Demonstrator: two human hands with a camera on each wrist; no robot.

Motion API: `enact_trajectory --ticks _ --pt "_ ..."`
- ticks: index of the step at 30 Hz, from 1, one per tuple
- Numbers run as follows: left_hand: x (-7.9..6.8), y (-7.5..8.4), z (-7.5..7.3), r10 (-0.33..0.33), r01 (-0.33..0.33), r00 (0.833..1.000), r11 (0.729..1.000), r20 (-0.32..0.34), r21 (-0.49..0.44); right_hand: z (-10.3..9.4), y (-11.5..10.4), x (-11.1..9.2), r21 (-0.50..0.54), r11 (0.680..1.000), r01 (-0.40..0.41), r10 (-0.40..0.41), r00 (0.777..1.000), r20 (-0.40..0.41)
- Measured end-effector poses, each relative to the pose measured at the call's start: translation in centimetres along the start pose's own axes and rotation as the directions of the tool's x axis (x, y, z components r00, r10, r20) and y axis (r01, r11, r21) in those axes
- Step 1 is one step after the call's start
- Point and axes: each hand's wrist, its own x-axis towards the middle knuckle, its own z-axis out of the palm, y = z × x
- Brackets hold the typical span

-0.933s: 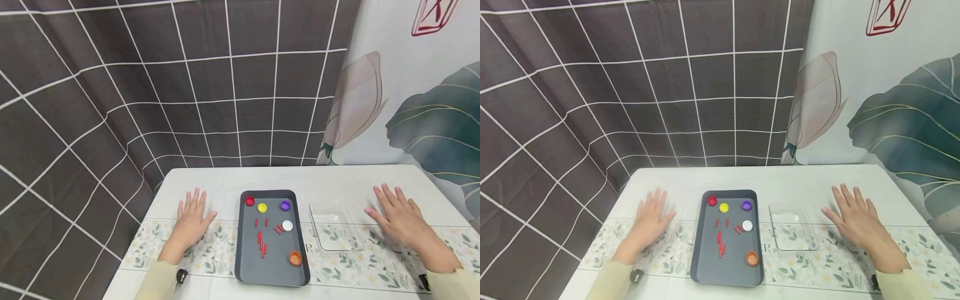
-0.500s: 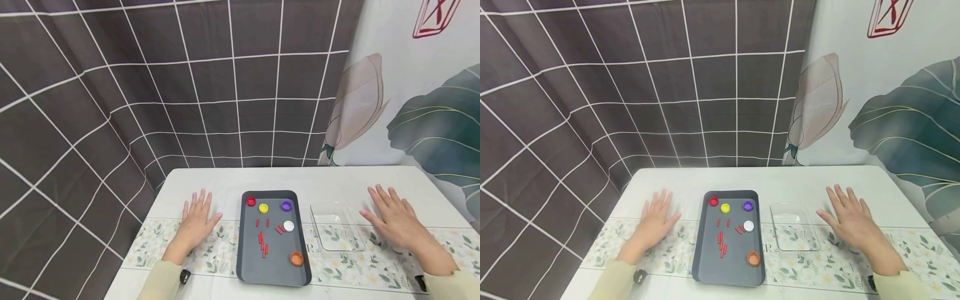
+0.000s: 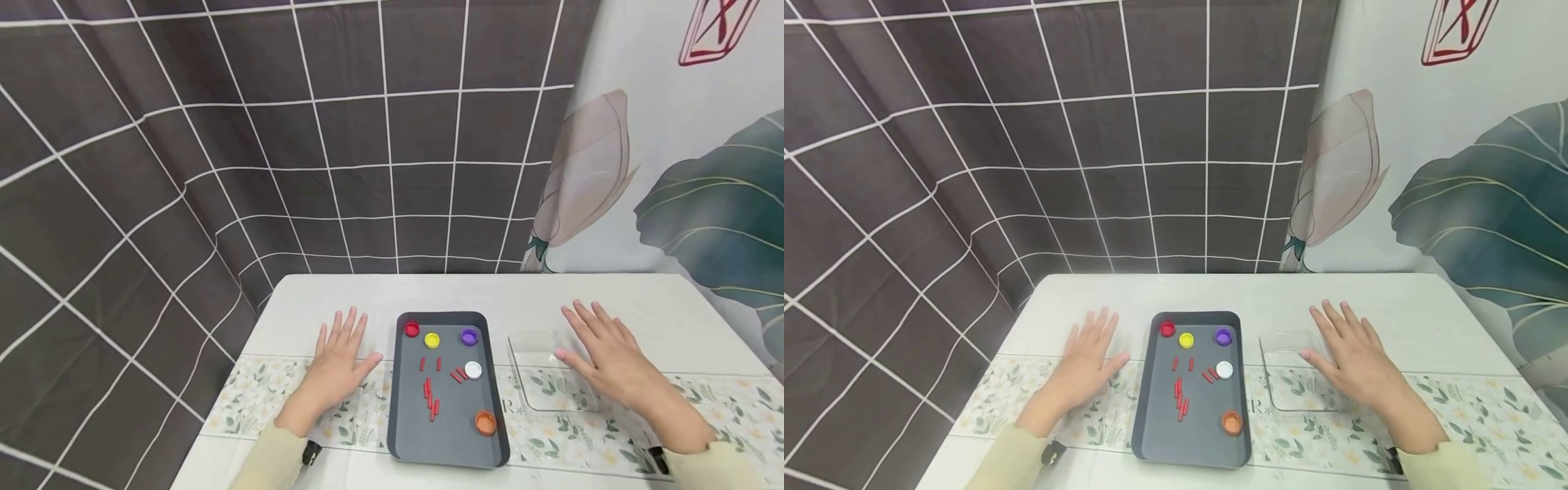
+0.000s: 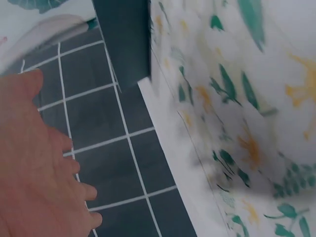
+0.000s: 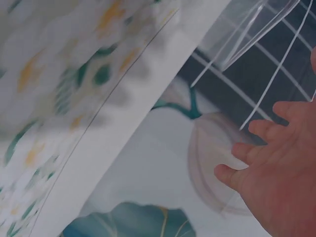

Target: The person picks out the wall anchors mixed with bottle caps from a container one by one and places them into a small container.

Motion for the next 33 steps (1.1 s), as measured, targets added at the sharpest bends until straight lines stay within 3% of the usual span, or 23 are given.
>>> enact_trajectory --ticks 13,28,33 --pt "-0.3 2.7 0.2 0.106 -0.108 0.991 0.994 0.081 0.021 1.6 -5.1 1.7 0.074 0.981 0.181 -0.178 0.983 -0.047" --pt "-1.6 3.5 1.4 0.173 -0.177 0.977 0.984 0.123 0.029 3.9 -9.4 1.9 0.063 0.992 0.106 -0.108 0.994 0.020" --pt "-1.9 3.7 1.9 0.161 -0.167 0.976 0.986 0.149 0.028 4.6 -10.7 2.0 0.065 0.992 0.110 -0.112 0.993 0.038"
